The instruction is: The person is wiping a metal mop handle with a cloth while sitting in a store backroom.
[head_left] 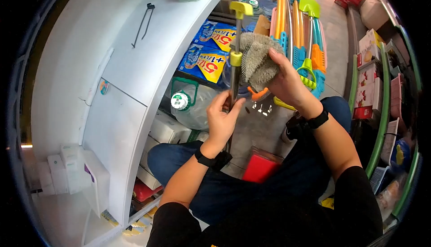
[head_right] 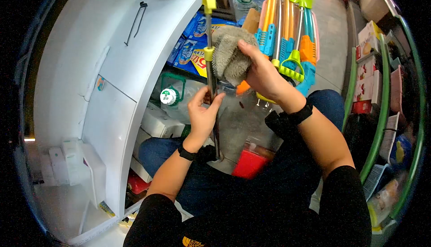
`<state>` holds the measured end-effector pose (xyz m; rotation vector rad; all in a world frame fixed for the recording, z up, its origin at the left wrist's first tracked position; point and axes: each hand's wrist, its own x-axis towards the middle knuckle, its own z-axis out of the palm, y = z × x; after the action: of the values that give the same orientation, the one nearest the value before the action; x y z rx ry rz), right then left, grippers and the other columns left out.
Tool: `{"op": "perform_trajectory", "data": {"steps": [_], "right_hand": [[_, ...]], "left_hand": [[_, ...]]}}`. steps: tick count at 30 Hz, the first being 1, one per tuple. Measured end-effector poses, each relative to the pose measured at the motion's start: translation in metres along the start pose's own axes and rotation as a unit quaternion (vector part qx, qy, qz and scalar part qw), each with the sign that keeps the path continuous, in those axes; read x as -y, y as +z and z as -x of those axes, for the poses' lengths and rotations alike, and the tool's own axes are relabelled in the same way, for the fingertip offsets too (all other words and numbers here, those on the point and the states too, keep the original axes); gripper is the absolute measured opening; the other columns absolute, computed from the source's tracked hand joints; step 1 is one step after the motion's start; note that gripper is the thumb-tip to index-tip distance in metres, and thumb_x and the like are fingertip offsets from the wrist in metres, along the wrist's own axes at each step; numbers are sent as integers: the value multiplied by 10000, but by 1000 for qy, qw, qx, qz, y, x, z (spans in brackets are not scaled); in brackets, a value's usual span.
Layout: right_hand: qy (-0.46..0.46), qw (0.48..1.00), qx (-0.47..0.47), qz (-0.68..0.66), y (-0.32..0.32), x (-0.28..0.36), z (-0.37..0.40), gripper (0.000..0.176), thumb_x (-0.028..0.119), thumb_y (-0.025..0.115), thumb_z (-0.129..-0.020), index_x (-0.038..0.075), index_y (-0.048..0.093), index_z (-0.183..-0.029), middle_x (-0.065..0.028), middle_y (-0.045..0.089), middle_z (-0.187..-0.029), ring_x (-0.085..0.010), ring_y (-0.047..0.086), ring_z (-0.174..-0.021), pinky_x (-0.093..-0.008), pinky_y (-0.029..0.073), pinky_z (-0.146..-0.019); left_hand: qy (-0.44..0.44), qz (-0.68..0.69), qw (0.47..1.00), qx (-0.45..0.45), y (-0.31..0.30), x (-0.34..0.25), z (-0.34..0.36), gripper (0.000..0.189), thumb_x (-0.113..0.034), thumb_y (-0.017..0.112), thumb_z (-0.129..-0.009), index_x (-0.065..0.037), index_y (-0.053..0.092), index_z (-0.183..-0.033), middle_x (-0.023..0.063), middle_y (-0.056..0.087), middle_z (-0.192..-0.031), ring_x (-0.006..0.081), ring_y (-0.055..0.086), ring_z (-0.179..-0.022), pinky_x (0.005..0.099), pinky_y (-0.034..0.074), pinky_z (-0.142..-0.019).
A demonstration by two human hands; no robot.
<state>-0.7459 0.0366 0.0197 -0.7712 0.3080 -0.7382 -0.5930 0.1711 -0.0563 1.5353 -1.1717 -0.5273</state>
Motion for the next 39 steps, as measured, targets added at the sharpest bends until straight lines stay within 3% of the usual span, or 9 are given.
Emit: {"op": "perform_trajectory", "data": {"steps": [4, 8, 12, 16, 22, 29, 32, 37, 39], "right_hand": [[7, 986, -3, 165, 0, 2, 5, 381, 174, 670, -991, 35, 552, -1325, -44, 630, -1187, -133, 596, -1096, -316, 476, -962], [4, 980, 4, 199, -9, -6, -3, 369, 204, 662, -1014, 36, 538, -1318, -27, 621, -1163, -113, 605, -1015, -283, 502, -873], [-31, 992, 12, 122, 1, -3, 6, 383, 292, 663, -1016, 19, 574, -1269, -31, 656, -1118, -101, 610, -1013, -273, 511, -885], [-33, 989, 25, 143, 7, 2, 7, 375, 295, 650, -1025, 15, 578, -1263, -27, 652, -1125, -106, 608, -1019, -275, 508, -896], [-121, 940, -63, 313, -11, -47, -4, 346, 286, 618, -1040, -2, 587, -1230, -55, 675, -1144, -148, 612, -1066, -322, 498, -901], [-148, 867, -102, 465, 5, -66, 3, 234, 88, 621, -939, -38, 614, -1137, -272, 678, -991, -449, 659, -990, -434, 536, -805], [-88, 728, -24, 679, 4, -73, 17, 186, 90, 618, -934, -23, 614, -1082, -279, 668, -994, -460, 648, -968, -461, 531, -766], [63, 970, -66, 227, 9, -64, 13, 376, 354, 511, -1045, 28, 613, -1204, -108, 660, -1061, -224, 620, -916, -352, 515, -864], [56, 983, -25, 171, -20, -51, -4, 487, 443, 428, -1052, 45, 606, -1267, -73, 683, -1120, -175, 652, -979, -324, 517, -866]], "left_hand": [[78, -81, 993, 41, 7, -3, 4, 239, -117, 805, -879, 63, 673, -965, 37, 639, -836, 116, 569, -745, 287, 478, -679], [-69, 141, 972, 177, 11, -5, 18, 292, -148, 687, -981, 12, 589, -1205, 31, 599, -902, 132, 549, -795, 269, 457, -742], [-284, 503, 729, 367, -2, -27, 3, 382, -350, 466, -1086, 5, 529, -1214, 62, 561, -906, 149, 535, -801, 278, 445, -732], [-241, 529, 697, 420, -7, -3, -1, 391, -357, 440, -1100, -3, 539, -1234, 51, 589, -947, 126, 559, -821, 251, 464, -751], [-146, 230, 944, 189, 13, 7, 13, 212, -220, 566, -1068, -11, 585, -1097, 37, 601, -876, 111, 549, -744, 258, 454, -679], [-104, 100, 988, 50, 11, 17, 14, 21, 64, 641, -921, 57, 623, -914, -14, 622, -805, 20, 501, -736, 215, 419, -620], [-127, 177, 976, -31, 8, -5, 2, 77, 51, 631, -936, 67, 664, -1003, 17, 688, -887, 39, 569, -772, 217, 478, -656], [-118, 268, 949, 121, -18, 9, -16, 277, -239, 544, -1073, -9, 575, -1224, 65, 663, -887, 85, 592, -686, 221, 469, -624], [-138, 324, 926, 139, -18, 1, -14, 290, -299, 495, -1090, -38, 555, -1200, 73, 641, -921, 93, 556, -683, 224, 436, -623]]}}
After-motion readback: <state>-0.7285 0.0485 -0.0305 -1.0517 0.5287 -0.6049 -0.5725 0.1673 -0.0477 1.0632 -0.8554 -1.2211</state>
